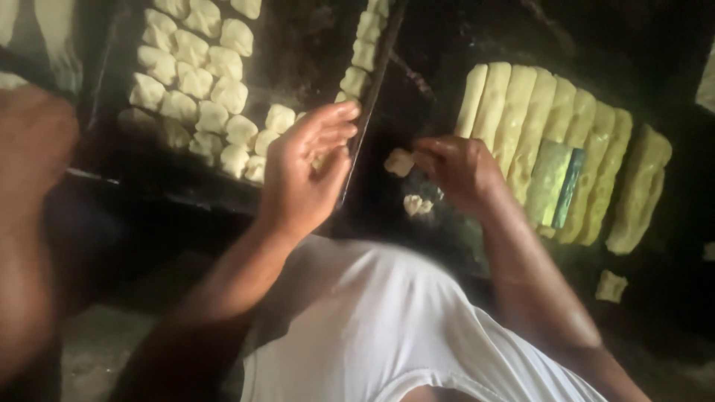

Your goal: The person is seen cutting and shaping small pieces of dough on a work surface in a bakery.

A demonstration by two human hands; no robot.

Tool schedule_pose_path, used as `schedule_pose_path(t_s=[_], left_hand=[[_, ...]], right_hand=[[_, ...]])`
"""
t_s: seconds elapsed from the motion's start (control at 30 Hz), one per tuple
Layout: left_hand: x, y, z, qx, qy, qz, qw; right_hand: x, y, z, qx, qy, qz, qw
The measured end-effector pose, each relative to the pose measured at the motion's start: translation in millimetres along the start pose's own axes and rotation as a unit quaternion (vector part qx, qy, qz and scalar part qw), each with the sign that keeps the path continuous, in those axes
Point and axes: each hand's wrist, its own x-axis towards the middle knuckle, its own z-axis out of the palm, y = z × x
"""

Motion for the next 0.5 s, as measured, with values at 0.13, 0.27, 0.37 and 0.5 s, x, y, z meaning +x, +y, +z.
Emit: schedule_pose_path(t_s=[0.13, 0.27, 0.37, 0.5], left_hand=[[5.1, -5.6, -12.5, 0.002, 0.021, -0.008, 1.000], [7.4, -12.4, -20.8, 0.005, 0.041, -0.019, 0.999], [13.1, -14.2, -23.0, 0.004, 0.043, -0.017, 0.999], [19.5, -15.0, -19.3, 0.017, 0.051, -0.007, 0.999]], right_hand=[[5.5, -16.5, -4.6, -0.017, -0.045, 0.107, 0.993], [38.7, -10.8, -17.1, 0.045, -0.126, 0.057, 0.989], [132.3, 73.2, -19.7, 0.188, -0.103, -0.095, 0.972], [165.0, -22.3, -85.9, -0.124, 0.138, -0.079, 0.979]])
